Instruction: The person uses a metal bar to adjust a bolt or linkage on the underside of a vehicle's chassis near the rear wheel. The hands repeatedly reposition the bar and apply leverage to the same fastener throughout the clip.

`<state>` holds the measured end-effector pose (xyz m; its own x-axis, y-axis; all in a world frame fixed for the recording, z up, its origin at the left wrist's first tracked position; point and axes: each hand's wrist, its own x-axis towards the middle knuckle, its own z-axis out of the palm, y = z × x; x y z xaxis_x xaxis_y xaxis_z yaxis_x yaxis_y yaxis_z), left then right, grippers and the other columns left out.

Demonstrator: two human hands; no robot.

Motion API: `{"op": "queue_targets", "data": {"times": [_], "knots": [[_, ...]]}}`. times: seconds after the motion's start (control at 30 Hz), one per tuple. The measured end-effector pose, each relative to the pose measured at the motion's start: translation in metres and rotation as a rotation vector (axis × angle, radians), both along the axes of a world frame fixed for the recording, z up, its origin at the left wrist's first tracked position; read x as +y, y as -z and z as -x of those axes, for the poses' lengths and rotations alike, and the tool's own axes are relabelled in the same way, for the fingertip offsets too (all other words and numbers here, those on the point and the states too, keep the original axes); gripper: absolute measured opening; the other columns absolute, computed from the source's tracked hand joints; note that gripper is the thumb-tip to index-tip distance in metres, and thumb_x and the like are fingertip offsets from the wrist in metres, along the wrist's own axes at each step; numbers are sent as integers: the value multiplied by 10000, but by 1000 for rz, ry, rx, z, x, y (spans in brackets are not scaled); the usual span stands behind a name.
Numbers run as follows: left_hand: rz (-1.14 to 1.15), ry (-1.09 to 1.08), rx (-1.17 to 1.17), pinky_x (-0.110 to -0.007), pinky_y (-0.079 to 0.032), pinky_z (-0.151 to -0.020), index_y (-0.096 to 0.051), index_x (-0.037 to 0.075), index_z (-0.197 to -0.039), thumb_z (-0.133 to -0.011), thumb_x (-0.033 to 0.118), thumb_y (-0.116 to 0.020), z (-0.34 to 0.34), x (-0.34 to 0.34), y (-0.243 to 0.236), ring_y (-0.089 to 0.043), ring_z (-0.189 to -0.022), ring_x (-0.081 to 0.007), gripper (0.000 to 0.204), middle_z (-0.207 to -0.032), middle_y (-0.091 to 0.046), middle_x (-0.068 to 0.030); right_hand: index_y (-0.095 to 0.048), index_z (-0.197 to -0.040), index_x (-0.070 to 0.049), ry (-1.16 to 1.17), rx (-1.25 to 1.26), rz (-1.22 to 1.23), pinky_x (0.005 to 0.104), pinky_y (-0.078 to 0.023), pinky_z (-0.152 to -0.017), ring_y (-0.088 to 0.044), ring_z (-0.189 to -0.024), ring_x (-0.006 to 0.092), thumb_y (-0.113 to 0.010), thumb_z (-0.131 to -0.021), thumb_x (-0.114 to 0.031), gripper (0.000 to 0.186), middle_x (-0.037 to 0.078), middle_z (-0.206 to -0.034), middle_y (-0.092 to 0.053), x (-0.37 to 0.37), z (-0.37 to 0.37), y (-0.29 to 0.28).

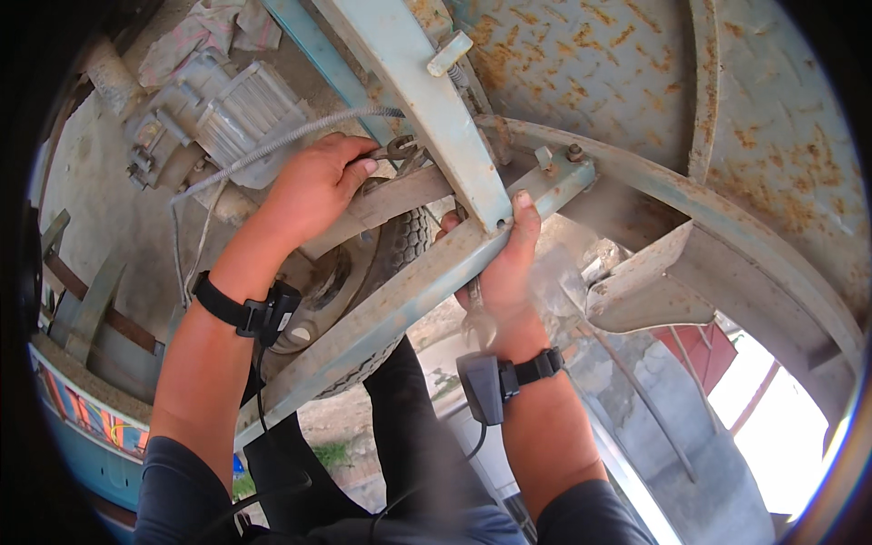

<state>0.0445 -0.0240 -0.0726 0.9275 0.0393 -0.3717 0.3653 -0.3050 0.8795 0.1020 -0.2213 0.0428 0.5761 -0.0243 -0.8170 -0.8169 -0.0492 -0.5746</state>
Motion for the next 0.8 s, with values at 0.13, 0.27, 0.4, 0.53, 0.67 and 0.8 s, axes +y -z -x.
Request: {"op": "queue_targets", "data": {"times": [0.13, 0.27, 0.4, 0.53, 0.67, 0.8], "knots": [[80, 6, 14, -422, -529, -908, -698, 39, -1227, -1011, 211, -638, -7, -3, 12, -665, -1041, -363, 282, -1120, -688, -175, -588, -1254, -27, -44, -15, 43, 316, -443, -412, -628, -644, 217, -328, -959, -738, 813, 110, -831, -627, -4, -1, 1], [127, -5, -1, -413, -526, -934, -698, 42, -1249, -1014, 205, -638, -14, -9, 17, -666, -1065, -359, 292, -1138, -688, -167, -580, -1255, -23, -54, -17, 16, 326, -448, -452, -611, -653, 223, -342, -951, -745, 818, 114, -821, -609, -7, -1, 3], [200, -18, 11, -408, -520, -953, -697, 49, -1265, -1021, 204, -635, -16, -13, 23, -668, -1087, -349, 296, -1159, -690, -166, -549, -1276, -12, -15, -14, 14, 368, -481, -651, -550, -720, 239, -426, -922, -753, 830, 132, -831, -550, 0, 1, 0], [183, -2, 29, -405, -521, -959, -696, 51, -1275, -1024, 207, -634, -18, -13, 26, -669, -1098, -344, 302, -1172, -693, -175, -552, -1271, -14, 39, -3, 31, 367, -481, -649, -549, -717, 237, -428, -918, -757, 832, 131, -833, -554, 7, 1, -2], [189, 5, 61, -404, -523, -958, -698, 52, -1273, -1020, 213, -639, -20, -13, 23, -672, -1095, -346, 306, -1162, -701, -177, -551, -1270, -13, 36, -12, 16, 363, -478, -647, -547, -708, 238, -428, -915, -759, 835, 140, -825, -562, 6, 1, -1], [157, 8, 45, -410, -527, -941, -706, 61, -1263, -1015, 220, -641, -17, -14, 20, -675, -1077, -351, 302, -1147, -705, -171, -546, -1276, -13, 37, -14, 24, 362, -476, -646, -545, -712, 238, -428, -915, -756, 835, 136, -826, -554, 5, 1, -1]]}}
